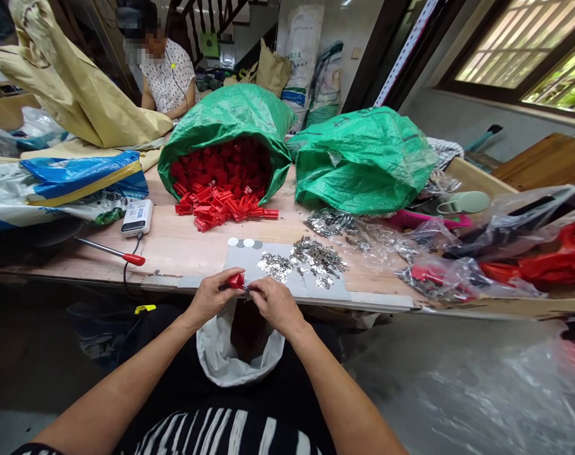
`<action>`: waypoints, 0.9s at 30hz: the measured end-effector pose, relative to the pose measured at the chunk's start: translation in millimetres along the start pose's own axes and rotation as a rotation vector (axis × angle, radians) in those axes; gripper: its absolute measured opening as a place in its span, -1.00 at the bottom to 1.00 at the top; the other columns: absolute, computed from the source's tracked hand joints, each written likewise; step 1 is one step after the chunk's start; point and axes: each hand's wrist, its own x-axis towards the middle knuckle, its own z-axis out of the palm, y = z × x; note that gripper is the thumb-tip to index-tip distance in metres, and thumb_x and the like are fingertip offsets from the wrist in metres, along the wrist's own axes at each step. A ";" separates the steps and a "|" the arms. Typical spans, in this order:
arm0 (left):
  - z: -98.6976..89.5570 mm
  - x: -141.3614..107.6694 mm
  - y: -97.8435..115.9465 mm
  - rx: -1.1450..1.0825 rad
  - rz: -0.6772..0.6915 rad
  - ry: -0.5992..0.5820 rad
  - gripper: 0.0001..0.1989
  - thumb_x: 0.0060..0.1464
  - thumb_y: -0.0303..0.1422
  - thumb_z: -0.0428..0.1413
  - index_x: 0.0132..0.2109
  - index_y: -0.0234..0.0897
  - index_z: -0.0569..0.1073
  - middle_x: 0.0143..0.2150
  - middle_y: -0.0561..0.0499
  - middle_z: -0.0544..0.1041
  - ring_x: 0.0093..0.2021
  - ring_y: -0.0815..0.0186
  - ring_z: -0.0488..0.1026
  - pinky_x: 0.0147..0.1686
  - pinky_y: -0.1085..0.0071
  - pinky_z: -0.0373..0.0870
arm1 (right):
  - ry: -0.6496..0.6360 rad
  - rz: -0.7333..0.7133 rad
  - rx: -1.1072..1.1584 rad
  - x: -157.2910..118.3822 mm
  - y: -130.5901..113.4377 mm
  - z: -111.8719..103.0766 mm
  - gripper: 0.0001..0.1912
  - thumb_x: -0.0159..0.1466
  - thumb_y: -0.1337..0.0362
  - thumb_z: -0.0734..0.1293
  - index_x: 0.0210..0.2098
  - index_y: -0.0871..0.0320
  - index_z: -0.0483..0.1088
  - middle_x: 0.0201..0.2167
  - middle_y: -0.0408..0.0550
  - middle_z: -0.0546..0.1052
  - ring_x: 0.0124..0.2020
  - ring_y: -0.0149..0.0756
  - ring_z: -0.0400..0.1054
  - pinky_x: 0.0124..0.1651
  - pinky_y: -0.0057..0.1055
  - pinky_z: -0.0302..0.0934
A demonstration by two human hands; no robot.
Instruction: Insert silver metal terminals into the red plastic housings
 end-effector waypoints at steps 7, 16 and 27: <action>0.0 -0.7 -3.4 0.081 0.027 -0.016 -0.56 -0.05 -0.37 0.23 0.04 -0.11 0.48 -0.04 -0.01 0.57 -0.05 0.20 0.49 0.00 0.30 0.36 | 0.012 -0.005 0.000 -1.4 3.0 1.5 -0.81 0.27 0.37 0.25 -0.17 0.11 0.47 -0.26 -0.03 0.52 -0.20 -0.29 0.38 -0.11 -0.37 0.24; 1.2 -1.4 -1.5 0.116 0.036 -0.021 -0.60 -0.03 -0.42 0.20 0.01 -0.14 0.48 -0.07 0.02 0.58 -0.11 0.26 0.50 -0.05 0.34 0.40 | -0.040 0.138 -0.179 1.8 -21.9 -0.6 -0.83 0.28 0.36 0.24 -0.22 0.11 0.46 -0.29 -0.05 0.49 -0.22 -0.28 0.39 -0.17 -0.41 0.22; 6.0 -9.9 9.4 0.066 0.013 0.054 -0.65 -0.07 -0.43 0.21 -0.06 -0.15 0.49 -0.11 0.01 0.57 -0.13 0.24 0.49 -0.05 0.33 0.35 | -0.011 0.153 -0.126 -4.7 -26.0 6.9 -0.79 0.32 0.33 0.17 -0.11 0.10 0.38 -0.23 -0.02 0.45 -0.17 -0.25 0.35 -0.14 -0.38 0.18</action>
